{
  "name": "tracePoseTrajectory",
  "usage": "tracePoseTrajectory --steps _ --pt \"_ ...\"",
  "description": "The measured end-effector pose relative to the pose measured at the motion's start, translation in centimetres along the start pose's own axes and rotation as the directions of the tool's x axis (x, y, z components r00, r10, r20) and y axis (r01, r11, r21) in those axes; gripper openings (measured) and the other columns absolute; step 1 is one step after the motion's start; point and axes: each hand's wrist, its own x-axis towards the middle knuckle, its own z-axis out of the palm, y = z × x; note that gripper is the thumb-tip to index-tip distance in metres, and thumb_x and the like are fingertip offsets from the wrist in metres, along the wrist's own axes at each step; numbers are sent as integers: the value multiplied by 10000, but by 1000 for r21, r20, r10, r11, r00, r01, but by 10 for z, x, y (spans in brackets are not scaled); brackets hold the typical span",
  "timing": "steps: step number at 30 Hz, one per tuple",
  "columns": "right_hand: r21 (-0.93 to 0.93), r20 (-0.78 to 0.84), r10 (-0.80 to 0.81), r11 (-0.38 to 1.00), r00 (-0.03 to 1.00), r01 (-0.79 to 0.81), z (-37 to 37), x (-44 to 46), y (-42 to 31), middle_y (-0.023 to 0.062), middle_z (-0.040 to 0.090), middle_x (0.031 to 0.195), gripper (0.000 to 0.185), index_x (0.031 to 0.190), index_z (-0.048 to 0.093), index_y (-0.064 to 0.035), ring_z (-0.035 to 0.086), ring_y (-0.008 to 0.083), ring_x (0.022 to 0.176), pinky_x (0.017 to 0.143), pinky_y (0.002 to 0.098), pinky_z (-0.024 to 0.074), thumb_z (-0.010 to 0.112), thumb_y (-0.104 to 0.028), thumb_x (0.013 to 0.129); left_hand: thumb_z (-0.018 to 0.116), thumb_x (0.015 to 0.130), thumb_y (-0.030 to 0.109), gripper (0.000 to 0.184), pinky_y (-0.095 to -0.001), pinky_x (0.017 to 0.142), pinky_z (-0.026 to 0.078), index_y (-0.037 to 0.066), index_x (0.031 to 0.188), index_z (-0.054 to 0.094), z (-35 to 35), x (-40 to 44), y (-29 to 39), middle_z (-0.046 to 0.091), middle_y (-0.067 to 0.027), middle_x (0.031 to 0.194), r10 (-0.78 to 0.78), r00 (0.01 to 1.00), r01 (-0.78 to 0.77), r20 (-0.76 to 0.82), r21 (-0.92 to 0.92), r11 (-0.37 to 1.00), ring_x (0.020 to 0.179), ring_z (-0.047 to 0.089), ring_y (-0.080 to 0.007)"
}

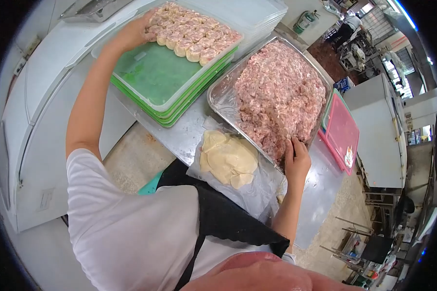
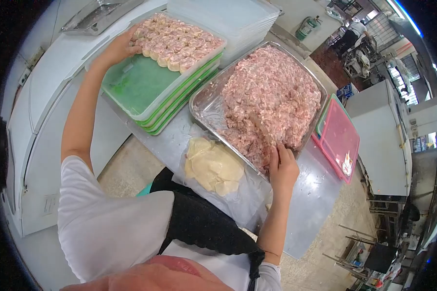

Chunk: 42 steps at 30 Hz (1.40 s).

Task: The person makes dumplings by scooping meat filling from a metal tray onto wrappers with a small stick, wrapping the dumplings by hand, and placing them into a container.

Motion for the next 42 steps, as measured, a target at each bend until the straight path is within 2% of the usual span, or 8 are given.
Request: tracePoseTrajectory --steps 7,9,15,20,33,36,38,42 --pt "-81 130 32 996 991 -21 -1 10 8 229 632 887 245 1005 631 -30 613 398 822 697 403 479 556 -252 935 641 850 156 708 -393 966 438 173 1469 298 -1 -13 15 524 -175 1331 38 999 -39 -22 -59 997 1158 541 -330" --pt "-160 207 -2 986 978 36 -19 21 2 231 625 852 245 970 630 -36 607 406 795 669 417 470 547 -264 939 628 867 193 557 -391 952 444 116 1385 436 3 -33 29 541 -152 1316 356 903 -252 -242 373 893 1146 548 -329" --pt "-555 478 -128 723 869 411 -48 59 -46 139 639 708 165 801 652 -80 644 317 679 586 432 491 557 -203 854 594 888 172 230 -371 817 512 44 1069 656 59 -124 177 656 -132 1043 698 706 -682 -120 -383 623 954 630 -292" --pt "-559 531 -251 614 809 557 -9 17 -77 101 653 708 127 741 628 -93 663 255 666 548 395 506 560 -175 810 684 798 191 186 -411 792 472 53 909 629 149 -166 196 600 -119 904 676 723 -444 144 -653 614 859 588 -316" --pt "-448 472 -353 694 808 564 15 17 -85 115 648 646 174 762 682 -69 659 305 605 544 415 529 564 -188 806 632 865 183 192 -383 779 469 25 973 641 185 -183 173 637 -109 913 487 872 -380 -58 -707 596 890 594 -276" --pt "-373 439 -303 795 846 479 25 25 -81 165 649 683 240 755 671 -37 660 335 647 601 444 526 562 -229 847 563 929 189 236 -349 814 492 35 1095 628 178 -181 176 657 -79 1032 180 937 203 298 -887 414 975 613 -209" --pt "-80 358 -297 935 885 346 25 30 -78 213 636 722 323 785 664 -9 652 370 706 667 469 508 540 -284 900 513 966 186 280 -331 876 503 25 1187 575 176 -174 184 635 -63 1111 195 823 554 534 -679 -482 1027 610 -169" --pt "72 399 -256 966 880 248 -14 43 -67 240 618 748 374 826 659 -3 640 388 747 711 478 489 509 -327 938 514 966 178 336 -360 923 498 5 1254 518 163 -183 198 616 -76 1156 84 871 491 484 -860 -137 1033 616 -194"
